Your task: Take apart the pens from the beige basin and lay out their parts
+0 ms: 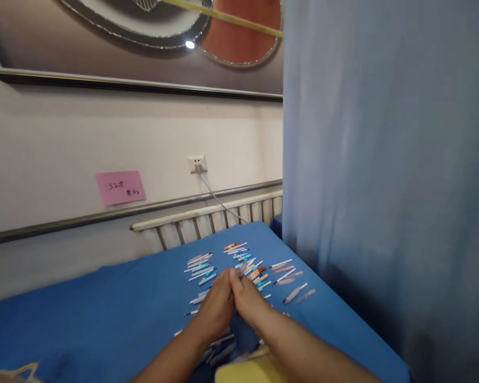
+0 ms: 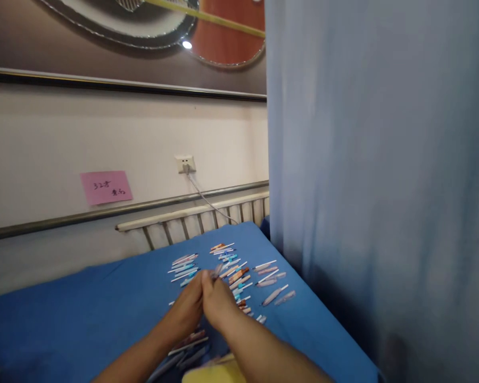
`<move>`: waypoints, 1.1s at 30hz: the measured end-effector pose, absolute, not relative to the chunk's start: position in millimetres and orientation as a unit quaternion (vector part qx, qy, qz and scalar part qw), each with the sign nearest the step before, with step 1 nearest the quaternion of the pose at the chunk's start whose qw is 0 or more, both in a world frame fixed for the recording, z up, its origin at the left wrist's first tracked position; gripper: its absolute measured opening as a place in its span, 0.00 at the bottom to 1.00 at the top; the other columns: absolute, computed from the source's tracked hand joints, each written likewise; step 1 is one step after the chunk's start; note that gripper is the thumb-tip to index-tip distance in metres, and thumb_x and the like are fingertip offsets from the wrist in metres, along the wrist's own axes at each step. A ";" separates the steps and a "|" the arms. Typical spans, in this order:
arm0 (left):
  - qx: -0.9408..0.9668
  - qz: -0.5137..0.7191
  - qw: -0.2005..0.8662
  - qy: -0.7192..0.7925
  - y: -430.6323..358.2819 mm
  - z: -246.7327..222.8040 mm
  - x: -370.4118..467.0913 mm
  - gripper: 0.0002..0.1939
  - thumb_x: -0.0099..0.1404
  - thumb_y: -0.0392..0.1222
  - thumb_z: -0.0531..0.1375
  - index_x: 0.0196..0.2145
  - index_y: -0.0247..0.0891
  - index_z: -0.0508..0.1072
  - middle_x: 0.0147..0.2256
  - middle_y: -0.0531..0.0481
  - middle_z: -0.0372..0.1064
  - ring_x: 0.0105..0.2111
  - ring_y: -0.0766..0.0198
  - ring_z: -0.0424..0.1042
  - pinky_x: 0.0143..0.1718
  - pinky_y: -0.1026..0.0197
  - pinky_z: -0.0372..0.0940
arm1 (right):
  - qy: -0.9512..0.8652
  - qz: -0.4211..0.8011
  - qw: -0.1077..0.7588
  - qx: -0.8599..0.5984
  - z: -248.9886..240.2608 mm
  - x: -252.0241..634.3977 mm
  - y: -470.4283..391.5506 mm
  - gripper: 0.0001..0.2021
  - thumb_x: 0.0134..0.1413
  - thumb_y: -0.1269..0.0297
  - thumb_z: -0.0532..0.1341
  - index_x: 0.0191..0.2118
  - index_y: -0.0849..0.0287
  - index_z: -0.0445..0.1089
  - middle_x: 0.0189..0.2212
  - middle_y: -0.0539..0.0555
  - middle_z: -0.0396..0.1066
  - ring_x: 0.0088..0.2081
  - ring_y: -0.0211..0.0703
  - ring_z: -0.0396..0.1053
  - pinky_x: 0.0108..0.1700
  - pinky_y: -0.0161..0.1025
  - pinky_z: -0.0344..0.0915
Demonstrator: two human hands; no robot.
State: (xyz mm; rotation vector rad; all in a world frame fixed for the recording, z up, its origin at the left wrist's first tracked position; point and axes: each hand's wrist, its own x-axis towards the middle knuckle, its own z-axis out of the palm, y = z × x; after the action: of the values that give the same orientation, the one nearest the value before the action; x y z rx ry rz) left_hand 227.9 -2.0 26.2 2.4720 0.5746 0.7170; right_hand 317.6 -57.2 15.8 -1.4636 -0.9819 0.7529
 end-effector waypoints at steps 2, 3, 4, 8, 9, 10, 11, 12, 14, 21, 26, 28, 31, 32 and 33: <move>0.933 0.206 0.211 0.207 3.1 22.9 260.3 0.14 0.68 0.43 0.43 0.36 0.37 0.66 0.39 0.44 0.69 0.38 0.61 0.67 0.43 0.59 0.63 | -0.380 0.294 0.604 -0.636 9.5 344.7 -60.9 0.32 0.54 0.39 0.46 0.40 0.64 0.74 0.38 0.64 0.75 0.45 0.55 0.71 0.45 0.45 0.64; 0.939 0.185 0.197 0.213 7.3 21.2 277.2 0.15 0.68 0.42 0.42 0.36 0.37 0.66 0.39 0.45 0.69 0.37 0.61 0.67 0.42 0.59 0.63 | -0.364 0.282 0.615 -0.640 5.4 360.0 -63.6 0.31 0.54 0.40 0.47 0.39 0.64 0.73 0.38 0.64 0.75 0.44 0.54 0.71 0.44 0.45 0.64; 0.940 0.172 0.190 0.224 12.8 19.4 294.5 0.15 0.69 0.42 0.42 0.37 0.36 0.66 0.38 0.45 0.69 0.37 0.61 0.68 0.41 0.59 0.64 | -0.345 0.267 0.628 -0.645 0.5 376.4 -67.2 0.29 0.54 0.41 0.49 0.39 0.63 0.73 0.37 0.63 0.75 0.42 0.54 0.72 0.43 0.44 0.65; 0.950 0.096 0.151 0.255 42.5 9.0 362.6 0.12 0.69 0.41 0.49 0.42 0.34 0.68 0.41 0.44 0.69 0.41 0.59 0.69 0.44 0.53 0.64 | -0.234 0.197 0.683 -0.664 -27.3 448.4 -88.2 0.26 0.55 0.44 0.47 0.41 0.61 0.69 0.35 0.60 0.75 0.33 0.50 0.73 0.32 0.42 0.66; 0.953 0.070 0.143 0.258 49.6 5.6 377.8 0.12 0.67 0.43 0.52 0.44 0.33 0.68 0.42 0.45 0.69 0.41 0.59 0.69 0.44 0.52 0.64 | -0.205 0.180 0.694 -0.666 -35.1 465.1 -93.7 0.24 0.54 0.44 0.48 0.40 0.61 0.68 0.35 0.60 0.74 0.31 0.48 0.72 0.30 0.41 0.65; 0.956 0.043 0.136 0.258 55.8 2.0 391.9 0.13 0.66 0.44 0.54 0.45 0.34 0.68 0.44 0.45 0.68 0.42 0.59 0.69 0.43 0.51 0.65 | -0.176 0.167 0.705 -0.666 -42.2 479.9 -98.5 0.23 0.54 0.45 0.49 0.39 0.61 0.68 0.35 0.59 0.74 0.29 0.47 0.72 0.28 0.40 0.65; 0.957 0.016 0.129 0.257 60.8 -1.7 404.6 0.14 0.66 0.44 0.55 0.46 0.35 0.68 0.45 0.45 0.67 0.42 0.59 0.69 0.43 0.51 0.66 | -0.152 0.159 0.715 -0.663 -48.3 492.5 -102.4 0.23 0.53 0.45 0.49 0.39 0.61 0.68 0.34 0.59 0.74 0.27 0.46 0.71 0.26 0.39 0.64; 0.959 -0.008 0.123 0.256 64.6 -5.3 415.9 0.15 0.65 0.44 0.56 0.47 0.35 0.67 0.46 0.45 0.67 0.42 0.59 0.70 0.42 0.51 0.67 | -0.135 0.151 0.726 -0.657 -52.9 502.4 -105.1 0.23 0.53 0.46 0.49 0.38 0.61 0.68 0.33 0.59 0.74 0.26 0.44 0.70 0.24 0.38 0.63; 0.960 -0.052 0.108 0.252 69.2 -11.9 433.9 0.15 0.65 0.44 0.56 0.48 0.35 0.67 0.47 0.45 0.66 0.42 0.59 0.69 0.42 0.51 0.67 | -0.119 0.142 0.747 -0.638 -57.0 514.5 -107.4 0.22 0.53 0.47 0.50 0.39 0.60 0.68 0.34 0.57 0.74 0.25 0.42 0.69 0.23 0.37 0.63; 0.958 -0.127 0.051 0.251 78.3 -19.8 455.9 0.16 0.65 0.44 0.56 0.49 0.36 0.67 0.48 0.44 0.66 0.43 0.58 0.69 0.43 0.50 0.67 | -0.117 0.177 0.783 -0.585 -41.0 512.6 -107.6 0.17 0.51 0.50 0.55 0.37 0.60 0.70 0.31 0.54 0.74 0.21 0.38 0.67 0.21 0.34 0.59; 0.952 -0.148 0.022 0.268 81.0 -17.6 453.3 0.16 0.65 0.44 0.56 0.49 0.36 0.67 0.48 0.44 0.66 0.44 0.58 0.69 0.43 0.50 0.67 | -0.124 0.202 0.790 -0.566 -32.1 503.0 -111.8 0.16 0.49 0.52 0.58 0.36 0.60 0.70 0.30 0.53 0.73 0.20 0.37 0.66 0.20 0.34 0.58; 0.951 -0.149 0.015 0.271 79.7 -16.1 452.5 0.16 0.65 0.44 0.56 0.49 0.36 0.67 0.48 0.44 0.65 0.44 0.58 0.69 0.43 0.50 0.67 | -0.125 0.207 0.790 -0.563 -30.3 501.2 -112.7 0.15 0.49 0.53 0.58 0.36 0.60 0.70 0.30 0.53 0.73 0.20 0.36 0.65 0.20 0.33 0.58; 0.953 -0.144 0.007 0.266 76.2 -13.7 451.3 0.16 0.65 0.44 0.56 0.49 0.36 0.66 0.48 0.44 0.65 0.44 0.58 0.69 0.43 0.50 0.67 | -0.123 0.208 0.791 -0.561 -29.0 501.0 -113.2 0.14 0.48 0.55 0.58 0.35 0.60 0.70 0.30 0.53 0.73 0.20 0.36 0.65 0.20 0.33 0.57; 0.954 -0.142 0.005 0.264 75.0 -13.0 450.9 0.16 0.65 0.44 0.56 0.49 0.36 0.66 0.48 0.44 0.65 0.44 0.58 0.69 0.43 0.50 0.67 | -0.122 0.207 0.792 -0.561 -28.9 501.4 -113.2 0.14 0.47 0.56 0.58 0.35 0.60 0.70 0.30 0.52 0.73 0.20 0.36 0.65 0.20 0.33 0.57; 0.955 -0.140 0.004 0.262 73.8 -12.3 450.3 0.16 0.65 0.44 0.56 0.49 0.36 0.66 0.48 0.44 0.65 0.44 0.58 0.69 0.43 0.50 0.66 | -0.122 0.207 0.792 -0.561 -29.0 501.7 -113.2 0.13 0.46 0.56 0.58 0.35 0.60 0.70 0.29 0.52 0.73 0.20 0.36 0.65 0.20 0.33 0.57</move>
State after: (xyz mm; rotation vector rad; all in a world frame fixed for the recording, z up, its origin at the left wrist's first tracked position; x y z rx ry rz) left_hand 450.3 73.8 -12.3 2.9920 0.8223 -0.4390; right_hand 501.7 -113.2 -29.0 -1.2076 -0.2615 0.4451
